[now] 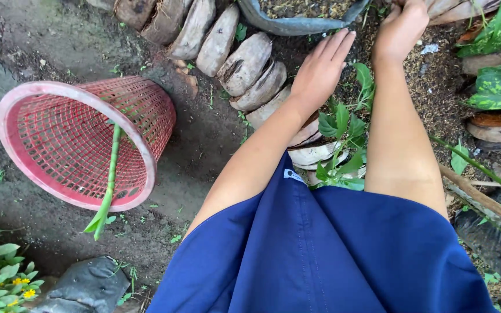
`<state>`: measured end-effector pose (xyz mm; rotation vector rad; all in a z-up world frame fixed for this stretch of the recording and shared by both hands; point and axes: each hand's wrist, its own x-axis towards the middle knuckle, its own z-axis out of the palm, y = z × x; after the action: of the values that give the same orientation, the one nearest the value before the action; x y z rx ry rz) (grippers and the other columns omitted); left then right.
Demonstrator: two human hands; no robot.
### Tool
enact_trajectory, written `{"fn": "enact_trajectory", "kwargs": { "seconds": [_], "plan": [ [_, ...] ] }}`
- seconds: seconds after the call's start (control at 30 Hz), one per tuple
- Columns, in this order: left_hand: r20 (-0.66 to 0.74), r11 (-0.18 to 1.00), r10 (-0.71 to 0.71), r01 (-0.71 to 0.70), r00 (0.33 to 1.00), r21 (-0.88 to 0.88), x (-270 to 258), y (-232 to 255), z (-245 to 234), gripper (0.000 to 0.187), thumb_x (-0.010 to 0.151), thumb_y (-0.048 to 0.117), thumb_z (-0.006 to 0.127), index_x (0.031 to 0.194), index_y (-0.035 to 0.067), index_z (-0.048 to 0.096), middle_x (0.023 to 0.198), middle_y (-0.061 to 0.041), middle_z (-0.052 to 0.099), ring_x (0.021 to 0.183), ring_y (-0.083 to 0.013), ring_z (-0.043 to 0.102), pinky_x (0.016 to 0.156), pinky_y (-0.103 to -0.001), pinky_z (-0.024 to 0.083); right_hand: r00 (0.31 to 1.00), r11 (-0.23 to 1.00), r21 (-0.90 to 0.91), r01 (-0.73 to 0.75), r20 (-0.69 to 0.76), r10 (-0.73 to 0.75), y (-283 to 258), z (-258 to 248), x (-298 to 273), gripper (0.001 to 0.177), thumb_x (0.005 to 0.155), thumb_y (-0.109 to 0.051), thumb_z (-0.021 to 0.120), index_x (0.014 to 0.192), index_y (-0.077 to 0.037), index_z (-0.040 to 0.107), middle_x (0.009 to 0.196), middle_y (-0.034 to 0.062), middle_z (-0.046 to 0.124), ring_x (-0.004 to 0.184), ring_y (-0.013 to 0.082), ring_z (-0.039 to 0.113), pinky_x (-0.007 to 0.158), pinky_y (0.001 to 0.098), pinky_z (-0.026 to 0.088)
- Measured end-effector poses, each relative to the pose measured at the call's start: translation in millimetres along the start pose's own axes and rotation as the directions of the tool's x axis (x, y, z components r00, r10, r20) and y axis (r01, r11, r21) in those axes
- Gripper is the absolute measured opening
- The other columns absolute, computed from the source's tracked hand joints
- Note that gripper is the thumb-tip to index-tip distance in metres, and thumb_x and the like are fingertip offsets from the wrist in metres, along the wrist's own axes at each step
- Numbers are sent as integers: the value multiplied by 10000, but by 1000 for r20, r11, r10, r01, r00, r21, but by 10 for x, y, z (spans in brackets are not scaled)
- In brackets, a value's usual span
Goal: Picking weeds and cleaning up plant pots in a garden.
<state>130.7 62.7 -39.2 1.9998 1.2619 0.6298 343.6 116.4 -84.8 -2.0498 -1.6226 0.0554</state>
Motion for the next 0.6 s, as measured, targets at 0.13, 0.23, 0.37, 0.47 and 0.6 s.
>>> {"fn": "enact_trajectory", "kwargs": {
  "seconds": [0.13,0.23,0.37,0.47,0.6],
  "plan": [
    [17,1000,-8,8,1000,14,-15,50,46,662,955,149,643,1556,130,366,1581,-79,433,1437,-291,464,1190,-425,421,989,999,34,-15,-145,19,-153,-137,37,186,858,95,682,1032,34,706,1024,224,710,971,427,671,881,468,531],
    [24,998,-48,47,999,48,21,24,11,689,954,150,646,1571,129,341,1590,-81,417,1444,-304,447,1206,-424,399,984,999,27,31,-179,-25,-363,-203,35,277,853,109,647,1107,17,709,1107,224,693,1056,428,637,953,485,498],
    [70,994,-57,50,996,95,52,-115,24,696,950,142,633,1572,126,322,1613,-89,386,1471,-309,416,1216,-436,370,984,983,-46,180,-5,-181,-267,11,-63,387,844,111,602,1178,-22,745,1177,220,680,1122,425,603,983,476,489],
    [82,992,-60,50,995,118,57,-227,71,701,944,140,627,1574,128,321,1619,-88,374,1484,-306,397,1219,-443,352,946,941,-155,301,171,-274,15,297,-77,292,868,52,618,1115,-28,752,1161,200,691,1116,400,616,954,465,498],
    [83,992,-41,31,996,119,11,-336,56,703,943,143,629,1575,110,323,1629,-92,365,1485,-311,389,1229,-444,349,883,840,-336,426,355,-306,355,636,-17,150,870,3,607,940,-22,737,1054,187,705,1026,371,660,876,470,524]
  ]
}}
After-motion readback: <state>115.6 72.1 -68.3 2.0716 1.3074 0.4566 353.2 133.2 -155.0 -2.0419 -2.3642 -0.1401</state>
